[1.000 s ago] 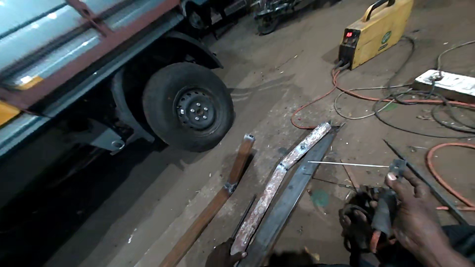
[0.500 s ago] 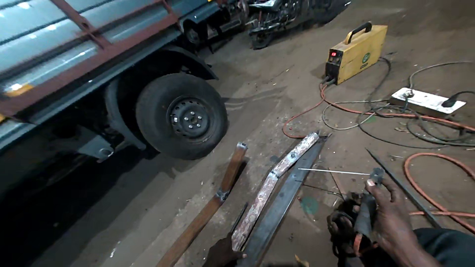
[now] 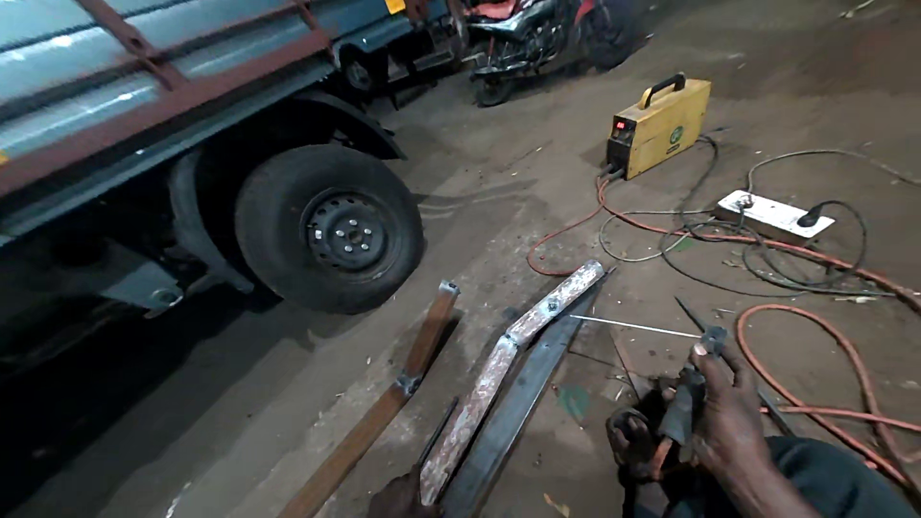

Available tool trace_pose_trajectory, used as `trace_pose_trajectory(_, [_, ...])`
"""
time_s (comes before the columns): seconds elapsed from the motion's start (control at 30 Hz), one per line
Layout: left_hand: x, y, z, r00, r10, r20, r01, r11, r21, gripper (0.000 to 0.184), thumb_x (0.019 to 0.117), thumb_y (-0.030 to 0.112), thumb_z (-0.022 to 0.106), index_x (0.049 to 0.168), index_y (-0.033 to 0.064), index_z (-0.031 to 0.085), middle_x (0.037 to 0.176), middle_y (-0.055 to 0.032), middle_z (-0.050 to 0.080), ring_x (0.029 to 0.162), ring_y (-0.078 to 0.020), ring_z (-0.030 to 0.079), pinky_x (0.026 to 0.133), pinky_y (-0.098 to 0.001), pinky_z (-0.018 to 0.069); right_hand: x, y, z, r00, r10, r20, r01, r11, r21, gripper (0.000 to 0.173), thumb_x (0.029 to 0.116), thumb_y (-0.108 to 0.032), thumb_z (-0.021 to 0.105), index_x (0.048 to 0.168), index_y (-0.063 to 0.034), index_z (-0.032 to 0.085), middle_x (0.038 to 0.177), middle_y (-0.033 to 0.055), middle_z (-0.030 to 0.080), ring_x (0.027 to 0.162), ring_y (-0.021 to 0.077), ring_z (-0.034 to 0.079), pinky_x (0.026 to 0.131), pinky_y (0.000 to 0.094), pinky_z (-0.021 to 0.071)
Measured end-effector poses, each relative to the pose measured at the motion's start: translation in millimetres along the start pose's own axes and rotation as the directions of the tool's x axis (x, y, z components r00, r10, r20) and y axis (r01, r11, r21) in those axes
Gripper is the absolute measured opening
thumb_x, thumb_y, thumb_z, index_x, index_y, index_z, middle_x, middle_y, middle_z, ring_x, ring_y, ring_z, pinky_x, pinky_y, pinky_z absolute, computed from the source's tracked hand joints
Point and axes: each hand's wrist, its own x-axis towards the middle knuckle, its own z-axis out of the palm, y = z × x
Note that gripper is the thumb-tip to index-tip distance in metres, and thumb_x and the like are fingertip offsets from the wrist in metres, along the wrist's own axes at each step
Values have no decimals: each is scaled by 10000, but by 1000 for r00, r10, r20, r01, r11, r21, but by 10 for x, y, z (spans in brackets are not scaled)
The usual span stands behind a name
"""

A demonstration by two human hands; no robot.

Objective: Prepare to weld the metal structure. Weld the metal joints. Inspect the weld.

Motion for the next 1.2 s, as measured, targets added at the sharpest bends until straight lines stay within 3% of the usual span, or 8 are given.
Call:
trace_pose_trajectory(0.2, [-758, 512, -733, 959, 60, 278, -56, 998, -24, 946, 816, 668, 709, 1487, 47, 465, 1348, -245, 623, 1264, -452, 583, 1051, -661, 427, 40, -23, -43, 999, -19, -30, 19, 1000, 9, 694, 954, -423, 692, 1539, -277, 349, 1095, 90, 616, 754, 219, 654, 627, 433, 596])
trace_pose_trajectory(0.3, [-819, 576, -748, 953, 14, 302, -13, 1000, -2, 965, 858, 639, 707, 1558, 66, 372, 1423, -240, 574, 1322, -450, 540, 1095, -647, 395, 49, 5, -78, 999, -26, -43, 27, 999, 24, 666, 961, -401, 687, 1528, -264, 368, 1087, 80, 604, 750, 211, 650, 633, 424, 599])
trace_pose_trajectory(0.33, [-709, 440, -543, 972, 35, 234, -47, 998, 46, 998, 831, 694, 688, 1556, 83, 378, 1371, -229, 615, 1263, -444, 589, 1047, -650, 444, 56, 5, -83, 999, -25, -46, 26, 999, 31, 651, 966, -398, 681, 1522, -266, 368, 1074, 79, 600, 737, 213, 647, 624, 427, 598])
trace_pose_trajectory(0.37, [-512, 210, -185, 992, 94, 84, -102, 990, 97, 1036, 738, 779, 669, 1487, 92, 469, 1210, -214, 700, 1095, -437, 681, 910, -660, 534, 61, 3, -87, 998, -24, -52, 26, 999, 42, 639, 967, -387, 681, 1513, -267, 373, 1066, 79, 596, 729, 217, 641, 617, 434, 595])
trace_pose_trajectory(0.4, [-335, 68, 29, 993, 106, 61, -112, 987, 118, 1081, 687, 826, 659, 1467, 102, 472, 1151, -211, 713, 1032, -440, 695, 856, -670, 548, 69, 3, -98, 998, -27, -54, 29, 999, 46, 634, 968, -382, 679, 1513, -275, 372, 1071, 75, 592, 733, 217, 637, 621, 438, 594])
trace_pose_trajectory(0.63, [-225, 77, 48, 983, 85, 162, -110, 982, 155, 1142, 658, 848, 673, 1481, 92, 438, 1183, -222, 695, 1071, -460, 673, 878, -679, 529, 146, 14, -130, 993, -71, -92, 75, 997, 33, 601, 981, -393, 654, 1495, -254, 374, 1050, 75, 595, 706, 213, 635, 602, 426, 588])
trace_pose_trajectory(0.87, [-197, 133, 52, 969, 170, 180, -197, 970, 144, 1097, 735, 802, 662, 1538, 118, 362, 1139, -224, 705, 1056, -460, 677, 877, -671, 527, 136, 19, -81, 992, -77, -102, 81, 996, 32, 578, 979, -391, 659, 1472, -251, 390, 1005, 79, 603, 666, 218, 639, 583, 436, 596])
trace_pose_trajectory(1.2, [-129, 111, 68, 965, 166, 204, -193, 974, 120, 1164, 680, 875, 634, 1543, 144, 354, 1165, -197, 708, 1074, -433, 680, 890, -667, 525, 149, 39, -87, 991, -78, -110, 83, 996, 38, 588, 969, -376, 668, 1468, -239, 388, 1029, 73, 586, 715, 226, 642, 610, 448, 594])
